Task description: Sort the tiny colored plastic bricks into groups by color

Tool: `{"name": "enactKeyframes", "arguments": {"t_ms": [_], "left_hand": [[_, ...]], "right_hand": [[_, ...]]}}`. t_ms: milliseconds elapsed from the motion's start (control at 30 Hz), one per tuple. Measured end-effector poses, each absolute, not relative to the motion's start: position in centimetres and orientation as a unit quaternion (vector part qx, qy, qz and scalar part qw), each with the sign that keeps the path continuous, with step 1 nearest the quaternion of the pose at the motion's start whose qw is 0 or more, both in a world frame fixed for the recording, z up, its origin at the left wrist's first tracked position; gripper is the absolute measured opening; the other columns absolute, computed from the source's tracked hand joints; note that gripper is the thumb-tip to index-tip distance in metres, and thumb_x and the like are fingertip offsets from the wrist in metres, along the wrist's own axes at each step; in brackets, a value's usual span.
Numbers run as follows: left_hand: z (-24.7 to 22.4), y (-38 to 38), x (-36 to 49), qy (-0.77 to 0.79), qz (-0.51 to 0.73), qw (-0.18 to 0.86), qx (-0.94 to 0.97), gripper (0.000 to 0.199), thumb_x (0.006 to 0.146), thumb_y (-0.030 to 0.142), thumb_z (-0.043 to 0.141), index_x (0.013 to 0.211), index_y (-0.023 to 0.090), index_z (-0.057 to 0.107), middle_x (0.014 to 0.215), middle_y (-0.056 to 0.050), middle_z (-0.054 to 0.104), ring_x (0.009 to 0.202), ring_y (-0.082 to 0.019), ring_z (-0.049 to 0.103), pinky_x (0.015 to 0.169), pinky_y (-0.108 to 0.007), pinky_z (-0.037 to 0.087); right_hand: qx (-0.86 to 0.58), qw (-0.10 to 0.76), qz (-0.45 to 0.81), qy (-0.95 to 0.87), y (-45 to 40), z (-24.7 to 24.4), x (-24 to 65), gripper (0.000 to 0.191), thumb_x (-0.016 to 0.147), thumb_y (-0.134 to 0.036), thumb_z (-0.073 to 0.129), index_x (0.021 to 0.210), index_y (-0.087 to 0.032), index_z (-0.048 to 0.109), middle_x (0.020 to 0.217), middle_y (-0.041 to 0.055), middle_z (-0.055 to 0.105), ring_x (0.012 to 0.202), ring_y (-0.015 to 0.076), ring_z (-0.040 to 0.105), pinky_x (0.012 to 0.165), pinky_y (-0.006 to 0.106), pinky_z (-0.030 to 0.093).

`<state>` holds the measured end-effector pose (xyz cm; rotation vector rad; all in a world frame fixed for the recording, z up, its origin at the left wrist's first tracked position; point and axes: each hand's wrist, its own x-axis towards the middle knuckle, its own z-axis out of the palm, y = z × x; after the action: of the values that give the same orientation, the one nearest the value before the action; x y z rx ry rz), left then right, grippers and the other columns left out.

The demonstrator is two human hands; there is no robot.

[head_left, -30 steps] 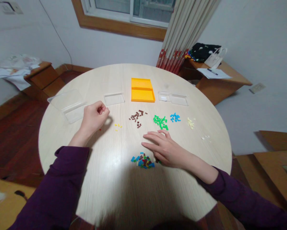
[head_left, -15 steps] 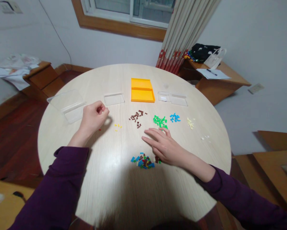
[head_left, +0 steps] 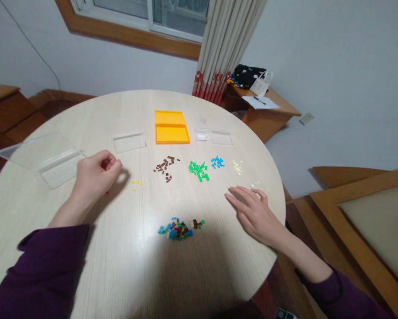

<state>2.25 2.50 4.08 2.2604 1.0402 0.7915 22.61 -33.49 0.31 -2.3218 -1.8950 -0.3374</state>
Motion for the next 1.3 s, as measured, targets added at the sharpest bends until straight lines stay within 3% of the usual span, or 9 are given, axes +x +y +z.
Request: {"name": "enactKeyframes", "arguments": {"t_ms": [467,700,900,1300], "left_hand": [[4.6,2.2,2.2,0.397,0.296,0.276,0.824,0.018,0.068,0.018,0.055,0.053,0.02,0.046,0.045,0.006,0.041,0.05,-0.01,0.039,0.057,-0.026,0.03],[3.6,2.8,2.2,0.38,0.311,0.283,0.824,0.017,0.069,0.02,0.054,0.054,0.02,0.045,0.048,0.005,0.041,0.051,-0.011,0.038,0.056,-0.028,0.03],[3.8,2.8,2.2,0.379,0.316,0.278,0.824,0.017,0.068,0.018,0.052,0.054,0.021,0.043,0.048,0.005,0.041,0.051,-0.011,0.037,0.055,-0.028,0.029],[3.9,2.9,2.2,0.381,0.312,0.28,0.824,0.015,0.068,0.018,0.052,0.055,0.021,0.044,0.05,0.005,0.041,0.052,-0.011,0.037,0.055,-0.028,0.03]], "right_hand": [[-0.829,0.057,-0.187,-0.524,-37.2,0.7,26.7,0.047,0.092,-0.012,0.039,0.135,-0.022,0.055,0.133,0.0172,0.058,0.125,0.0337,0.053,0.099,0.056,0.035],[-0.767,0.111,-0.128,-0.619,-33.8,1.3,23.0,0.052,0.092,-0.011,0.04,0.14,-0.028,0.048,0.14,0.0149,0.052,0.13,0.0324,0.048,0.101,0.056,0.035],[-0.666,0.127,-0.016,-0.735,-30.0,1.9,17.7,0.048,0.087,-0.009,0.045,0.132,-0.022,0.055,0.14,0.0151,0.054,0.133,0.0286,0.044,0.104,0.05,0.032],[-0.667,0.165,0.015,-0.727,-26.2,1.3,19.1,0.04,0.086,-0.008,0.044,0.118,-0.021,0.065,0.138,0.0159,0.056,0.134,0.0281,0.045,0.103,0.053,0.034]]}}
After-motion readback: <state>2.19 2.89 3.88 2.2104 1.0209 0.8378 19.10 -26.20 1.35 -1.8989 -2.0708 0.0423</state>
